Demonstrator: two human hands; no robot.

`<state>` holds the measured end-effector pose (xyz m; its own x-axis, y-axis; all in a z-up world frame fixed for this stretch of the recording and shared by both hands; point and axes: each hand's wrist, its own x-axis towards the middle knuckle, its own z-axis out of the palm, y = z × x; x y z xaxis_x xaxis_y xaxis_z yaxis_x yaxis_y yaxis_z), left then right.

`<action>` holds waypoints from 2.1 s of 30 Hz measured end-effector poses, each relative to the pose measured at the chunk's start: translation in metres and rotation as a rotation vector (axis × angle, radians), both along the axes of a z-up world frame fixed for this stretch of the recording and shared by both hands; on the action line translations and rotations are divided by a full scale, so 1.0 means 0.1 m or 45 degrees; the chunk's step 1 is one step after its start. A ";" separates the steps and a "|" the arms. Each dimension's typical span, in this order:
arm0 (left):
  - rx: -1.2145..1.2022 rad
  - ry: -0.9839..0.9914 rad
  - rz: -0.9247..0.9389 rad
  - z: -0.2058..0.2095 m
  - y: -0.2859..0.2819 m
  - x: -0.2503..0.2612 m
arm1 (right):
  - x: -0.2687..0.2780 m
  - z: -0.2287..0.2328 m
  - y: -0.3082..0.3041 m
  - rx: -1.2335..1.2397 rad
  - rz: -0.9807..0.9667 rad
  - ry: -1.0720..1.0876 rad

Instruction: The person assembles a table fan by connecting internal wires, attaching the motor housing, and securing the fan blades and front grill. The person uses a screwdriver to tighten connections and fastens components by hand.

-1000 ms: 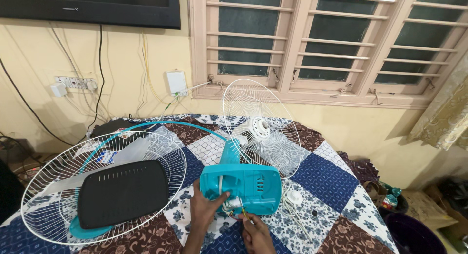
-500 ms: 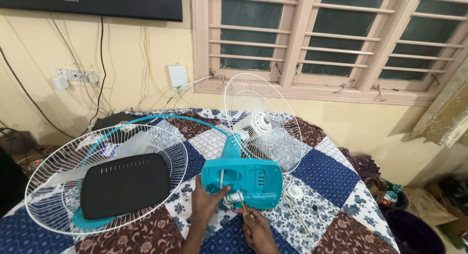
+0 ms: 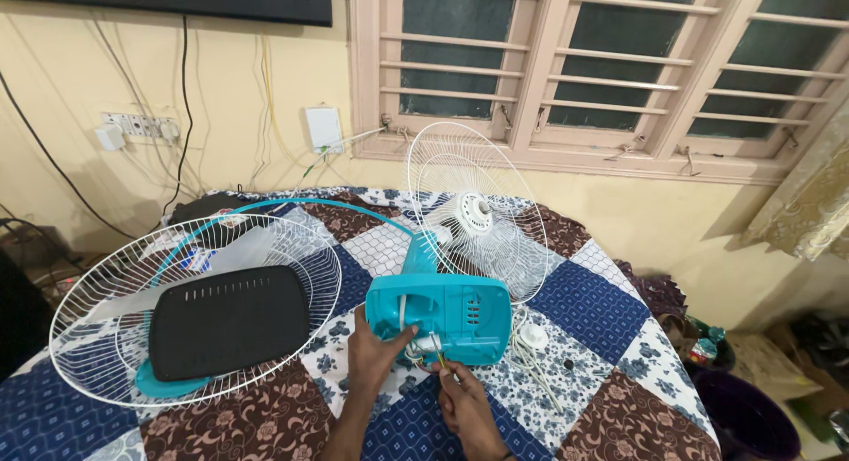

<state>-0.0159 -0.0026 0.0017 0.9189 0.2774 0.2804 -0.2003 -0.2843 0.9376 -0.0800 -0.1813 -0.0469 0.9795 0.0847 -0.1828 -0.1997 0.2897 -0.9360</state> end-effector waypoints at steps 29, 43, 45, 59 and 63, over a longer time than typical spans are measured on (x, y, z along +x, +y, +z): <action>0.092 0.228 0.032 0.05 -0.22 -0.17 | 0.14 -0.48 0.17 -0.817 -0.659 -0.530; 0.121 0.157 0.108 0.01 -0.24 -0.17 | 0.11 0.18 0.04 -1.457 -0.543 -0.683; 0.093 0.113 0.130 -0.01 -0.25 -0.19 | -0.03 0.20 0.00 -1.526 -0.553 -0.583; 0.673 -0.715 0.519 -0.20 -0.27 -0.28 | 0.17 -0.49 -0.47 -0.287 -0.278 -0.240; 0.739 -0.715 0.452 -0.19 -0.32 -0.25 | 0.18 -0.69 -0.45 -0.349 -0.225 -0.373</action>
<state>-0.0406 -0.0350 -0.0176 0.4898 0.1938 0.8500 -0.3975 -0.8181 0.4156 -0.0622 -0.2267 -0.1156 0.9884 -0.1015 0.1126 0.1161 0.0286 -0.9928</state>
